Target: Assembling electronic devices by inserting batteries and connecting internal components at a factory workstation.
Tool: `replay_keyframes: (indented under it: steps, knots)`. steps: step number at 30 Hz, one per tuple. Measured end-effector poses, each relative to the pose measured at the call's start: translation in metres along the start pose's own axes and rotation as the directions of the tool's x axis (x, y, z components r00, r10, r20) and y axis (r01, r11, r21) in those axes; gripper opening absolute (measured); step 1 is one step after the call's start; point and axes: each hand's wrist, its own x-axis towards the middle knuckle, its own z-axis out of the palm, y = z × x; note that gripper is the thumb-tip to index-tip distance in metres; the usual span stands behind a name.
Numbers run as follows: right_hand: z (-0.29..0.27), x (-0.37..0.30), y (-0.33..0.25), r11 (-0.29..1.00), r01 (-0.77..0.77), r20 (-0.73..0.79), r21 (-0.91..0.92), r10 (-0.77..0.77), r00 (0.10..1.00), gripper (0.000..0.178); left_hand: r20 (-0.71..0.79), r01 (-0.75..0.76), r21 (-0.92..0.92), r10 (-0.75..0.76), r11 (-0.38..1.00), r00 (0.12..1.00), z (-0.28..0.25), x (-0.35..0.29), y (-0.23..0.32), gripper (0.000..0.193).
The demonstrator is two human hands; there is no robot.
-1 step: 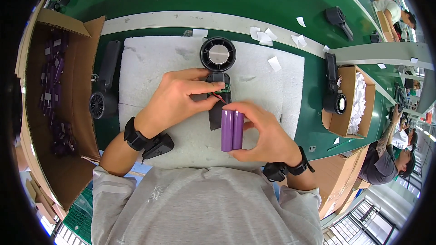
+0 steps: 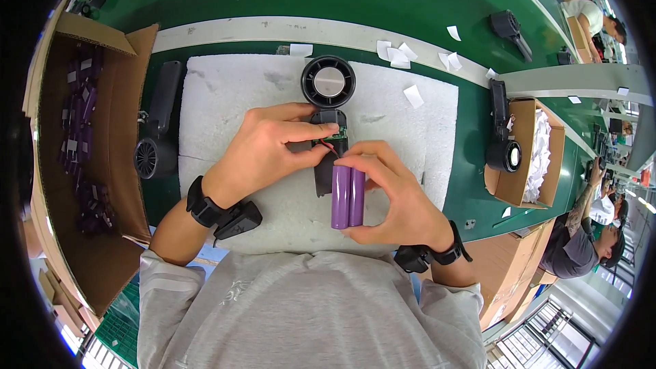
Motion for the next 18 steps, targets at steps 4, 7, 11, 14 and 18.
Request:
replay_keyframes:
  steps: [4,7,11,14,18]
  knots:
    - [0.005,0.001,-0.003,0.964,0.104,-0.095,-0.245,-0.131,0.987,0.074,0.014,-0.018,0.015,0.017,1.000,1.000,-0.002,0.001,0.000,0.031]
    - [0.007,0.005,0.002,0.933,0.146,-0.104,-0.330,-0.189,0.976,0.073,0.065,-0.005,0.012,0.004,1.000,0.998,-0.004,0.003,0.000,0.030]
    - [0.009,0.016,0.012,0.841,0.257,-0.045,-0.475,-0.315,0.948,0.070,0.054,-0.033,0.008,0.033,0.999,0.998,-0.006,0.002,-0.002,0.029]
    - [0.013,0.020,0.013,0.805,0.290,-0.028,-0.517,-0.354,0.935,0.066,0.051,-0.041,-0.007,0.042,0.999,0.998,-0.005,0.002,-0.003,0.028]
    - [0.025,0.011,0.011,0.859,0.209,-0.155,-0.467,-0.313,0.937,0.056,0.036,-0.041,-0.026,0.041,0.999,0.998,-0.005,0.002,-0.001,0.026]
